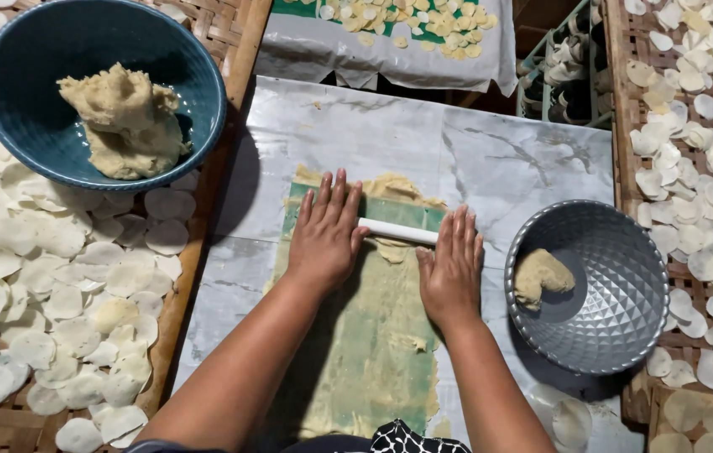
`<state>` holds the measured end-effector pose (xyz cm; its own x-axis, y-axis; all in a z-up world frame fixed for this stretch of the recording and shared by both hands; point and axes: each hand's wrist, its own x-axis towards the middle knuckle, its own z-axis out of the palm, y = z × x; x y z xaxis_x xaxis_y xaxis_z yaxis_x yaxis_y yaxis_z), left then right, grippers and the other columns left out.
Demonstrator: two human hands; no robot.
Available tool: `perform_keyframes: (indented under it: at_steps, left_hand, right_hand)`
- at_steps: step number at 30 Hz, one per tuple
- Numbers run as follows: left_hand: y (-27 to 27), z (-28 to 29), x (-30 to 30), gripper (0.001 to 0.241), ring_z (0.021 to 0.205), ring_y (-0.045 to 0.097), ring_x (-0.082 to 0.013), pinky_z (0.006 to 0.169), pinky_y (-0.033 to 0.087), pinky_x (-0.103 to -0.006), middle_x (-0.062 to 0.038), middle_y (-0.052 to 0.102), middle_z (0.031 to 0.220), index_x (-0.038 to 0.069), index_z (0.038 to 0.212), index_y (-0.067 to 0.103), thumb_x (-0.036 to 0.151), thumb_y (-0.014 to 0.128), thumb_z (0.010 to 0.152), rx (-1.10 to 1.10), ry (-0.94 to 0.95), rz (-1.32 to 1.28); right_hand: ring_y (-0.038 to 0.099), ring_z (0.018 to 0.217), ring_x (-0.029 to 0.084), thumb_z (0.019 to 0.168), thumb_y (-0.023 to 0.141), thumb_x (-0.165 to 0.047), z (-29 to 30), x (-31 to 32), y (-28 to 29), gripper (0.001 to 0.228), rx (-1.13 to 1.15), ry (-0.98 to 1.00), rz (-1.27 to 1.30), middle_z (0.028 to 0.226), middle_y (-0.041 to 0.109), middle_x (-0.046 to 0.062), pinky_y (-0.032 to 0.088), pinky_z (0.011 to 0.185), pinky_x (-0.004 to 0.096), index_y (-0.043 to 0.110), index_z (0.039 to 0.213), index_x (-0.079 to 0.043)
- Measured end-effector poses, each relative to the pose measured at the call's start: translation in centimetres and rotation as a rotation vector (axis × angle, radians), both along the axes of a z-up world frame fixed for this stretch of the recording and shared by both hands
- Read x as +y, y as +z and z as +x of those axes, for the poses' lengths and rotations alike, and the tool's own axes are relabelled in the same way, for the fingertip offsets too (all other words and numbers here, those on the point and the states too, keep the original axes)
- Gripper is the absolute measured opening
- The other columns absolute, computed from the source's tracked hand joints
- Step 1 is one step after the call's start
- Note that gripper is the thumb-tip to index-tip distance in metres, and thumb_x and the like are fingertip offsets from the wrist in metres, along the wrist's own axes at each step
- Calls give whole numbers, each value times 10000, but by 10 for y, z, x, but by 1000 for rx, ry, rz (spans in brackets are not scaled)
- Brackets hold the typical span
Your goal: Rolling out dough and cutting it into small circles to make crackers
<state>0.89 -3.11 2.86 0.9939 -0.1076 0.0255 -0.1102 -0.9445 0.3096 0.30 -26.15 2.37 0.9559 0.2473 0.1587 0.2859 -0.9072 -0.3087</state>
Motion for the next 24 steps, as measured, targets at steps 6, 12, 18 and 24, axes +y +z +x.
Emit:
perform_keyframes:
  at_steps: [6, 12, 18, 24]
  left_hand:
    - [-19, -13, 24, 282, 1120, 617, -251, 1082, 413, -483, -3, 607, 1089, 281, 1199, 634, 229, 580, 927, -526, -80, 34]
    - [-25, -19, 29, 241, 1157, 627, -246, 1064, 490, -441, -1, 625, 1116, 277, 1227, 654, 270, 541, 1014, -483, -129, -36]
    - [12, 2, 6, 608, 1569, 232, -329, 1249, 204, -472, -139, 335, 1676, 135, 1599, 386, 467, 336, 1093, -85, -44, -24]
    - [23, 59, -7, 692, 1610, 39, -305, 1283, -25, -509, -134, 111, 1743, 129, 1663, 196, 527, 216, 1098, 130, 75, 29]
  right_hand:
    - [571, 1172, 277, 882, 683, -129, -18, -15, -13, 545, -337, 42, -38, 1129, 562, 40, 312, 1187, 564, 627, 1422, -178]
    - [459, 1432, 334, 995, 557, -202, -39, -12, -6, 466, -204, 12, -80, 1428, 520, 120, 265, 1190, 645, 562, 1446, -81]
    - [169, 1573, 407, 1060, 433, -437, -2, 2, -10, 728, -33, -127, -168, 1672, 250, 284, 9, 1232, 645, 311, 1581, 57]
    - [56, 1609, 294, 1090, 267, -567, 71, 5, -18, 751, 120, -220, -173, 1728, 155, 162, -102, 1227, 673, 261, 1624, -41]
